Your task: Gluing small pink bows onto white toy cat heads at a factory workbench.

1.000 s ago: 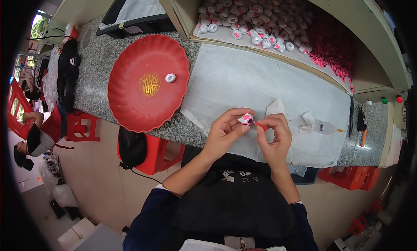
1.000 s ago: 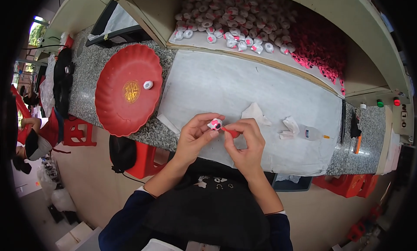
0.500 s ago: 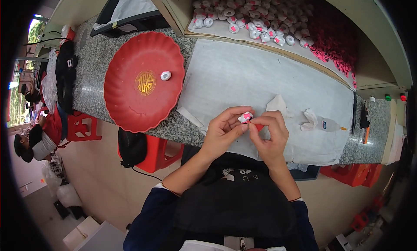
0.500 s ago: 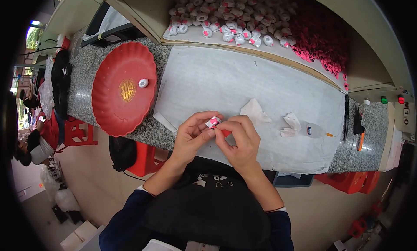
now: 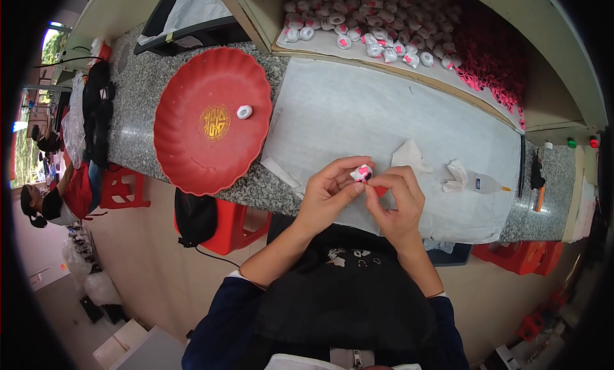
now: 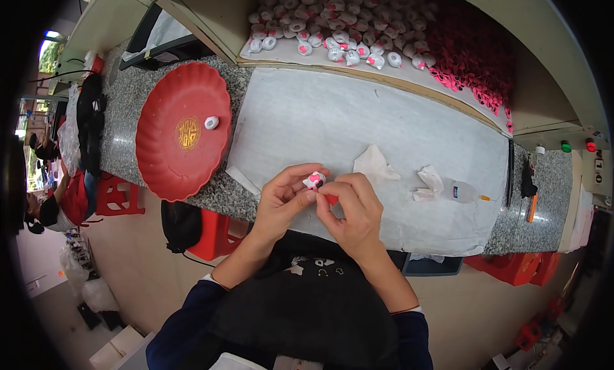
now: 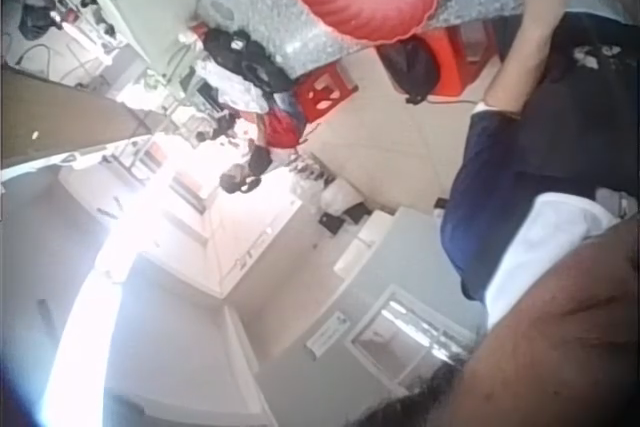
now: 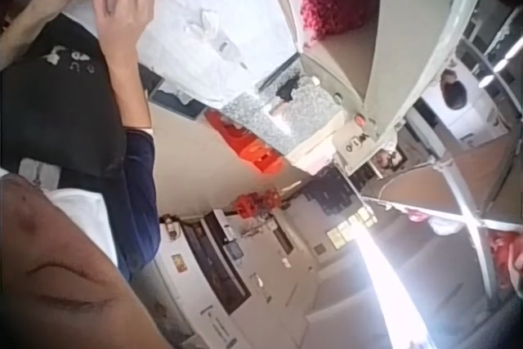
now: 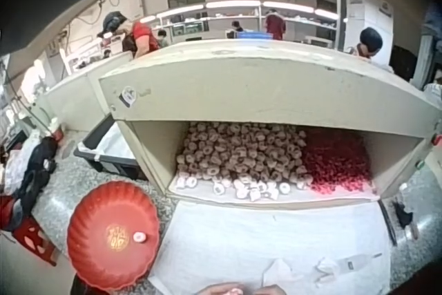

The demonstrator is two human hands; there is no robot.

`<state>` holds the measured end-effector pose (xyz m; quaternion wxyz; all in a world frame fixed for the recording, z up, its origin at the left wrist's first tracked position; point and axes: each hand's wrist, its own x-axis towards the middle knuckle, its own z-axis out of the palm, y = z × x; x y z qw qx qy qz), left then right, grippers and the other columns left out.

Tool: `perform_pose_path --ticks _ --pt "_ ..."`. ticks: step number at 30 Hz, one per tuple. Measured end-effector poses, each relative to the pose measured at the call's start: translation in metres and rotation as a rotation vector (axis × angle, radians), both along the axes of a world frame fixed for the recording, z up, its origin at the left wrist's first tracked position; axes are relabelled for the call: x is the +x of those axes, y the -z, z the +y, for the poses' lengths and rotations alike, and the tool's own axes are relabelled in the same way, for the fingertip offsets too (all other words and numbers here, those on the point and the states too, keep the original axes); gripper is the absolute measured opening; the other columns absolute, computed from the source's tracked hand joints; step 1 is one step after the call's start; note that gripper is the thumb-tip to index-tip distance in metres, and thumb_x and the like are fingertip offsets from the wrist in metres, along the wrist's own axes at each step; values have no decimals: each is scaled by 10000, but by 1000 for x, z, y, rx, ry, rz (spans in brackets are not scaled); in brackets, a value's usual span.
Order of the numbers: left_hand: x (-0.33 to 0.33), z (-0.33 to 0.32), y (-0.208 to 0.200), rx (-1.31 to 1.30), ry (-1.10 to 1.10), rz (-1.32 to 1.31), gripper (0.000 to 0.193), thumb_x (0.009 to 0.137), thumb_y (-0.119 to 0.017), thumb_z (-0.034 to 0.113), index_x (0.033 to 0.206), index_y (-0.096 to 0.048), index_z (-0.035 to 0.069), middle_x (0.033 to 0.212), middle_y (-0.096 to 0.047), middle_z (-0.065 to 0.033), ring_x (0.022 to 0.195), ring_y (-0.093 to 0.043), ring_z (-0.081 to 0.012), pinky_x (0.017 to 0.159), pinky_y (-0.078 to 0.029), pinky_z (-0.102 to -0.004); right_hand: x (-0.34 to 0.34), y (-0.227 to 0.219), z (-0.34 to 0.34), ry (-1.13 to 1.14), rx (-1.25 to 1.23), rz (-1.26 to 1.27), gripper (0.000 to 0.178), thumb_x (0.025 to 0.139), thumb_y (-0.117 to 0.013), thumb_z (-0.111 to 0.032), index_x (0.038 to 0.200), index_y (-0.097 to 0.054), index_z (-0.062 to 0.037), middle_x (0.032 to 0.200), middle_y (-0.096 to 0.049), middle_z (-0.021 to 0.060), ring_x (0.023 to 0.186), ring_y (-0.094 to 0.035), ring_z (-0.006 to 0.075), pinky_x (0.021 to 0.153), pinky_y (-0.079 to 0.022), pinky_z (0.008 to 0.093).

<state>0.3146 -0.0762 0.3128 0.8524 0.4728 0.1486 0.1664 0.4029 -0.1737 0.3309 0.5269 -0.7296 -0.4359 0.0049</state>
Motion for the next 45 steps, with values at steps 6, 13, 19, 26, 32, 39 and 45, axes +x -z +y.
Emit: perform_pose_path --ticks 6,13,19,26,32,39,45 --pt "-1 3 0 -3 29 42 352 780 -481 -29 1126 -415 -23 1058 -499 -109 928 -498 -123 814 -400 -239 3 -2 -2 -19 -29 -13 145 592 -622 36 698 -542 -21 700 -484 70 545 -497 150 462 -397 242" --pt "-1 8 1 -90 28 -8 379 782 -509 47 1142 -408 -12 1076 -486 -143 959 -482 -141 832 -402 -287 7 -5 -27 68 -160 85 130 612 -606 49 706 -539 -12 707 -476 81 574 -512 162 476 -400 251" --pt "0 7 -6 -77 -2 -1 368 797 -488 73 1147 -408 -8 1072 -485 -124 900 -485 -116 787 -398 -256 2 8 -29 -5 -186 112 147 618 -607 48 738 -539 -3 745 -488 87 607 -508 172 538 -403 243" --pt "-22 43 -32 271 -439 42 251 784 -460 73 1000 -534 -31 915 -539 -60 761 -446 -67 619 -329 -183 7 9 -50 12 -94 -48 165 608 -609 47 750 -542 -8 797 -522 108 719 -509 224 628 -405 268" --pt "-53 121 -38 1038 -567 434 253 845 -401 106 1040 -516 -7 999 -537 -78 867 -496 -113 740 -376 -220 30 9 -109 508 484 -104 320 734 -395 80 1033 -320 -6 915 -455 128 715 -463 181 641 -412 297" --pt "30 84 -59 1355 -499 261 85 720 -565 94 759 -578 19 771 -581 -92 749 -532 -230 677 -398 -292 75 3 -127 680 362 79 569 748 -455 -16 1244 -175 -26 1199 -342 146 1079 -358 220 887 -306 341" --pt "173 59 -34 1547 -246 -23 182 649 -641 123 796 -568 45 718 -534 -71 722 -490 -223 630 -381 -299 75 19 -116 570 116 171 613 689 -530 -16 1230 -241 -12 1152 -370 130 1054 -361 216 914 -226 305"
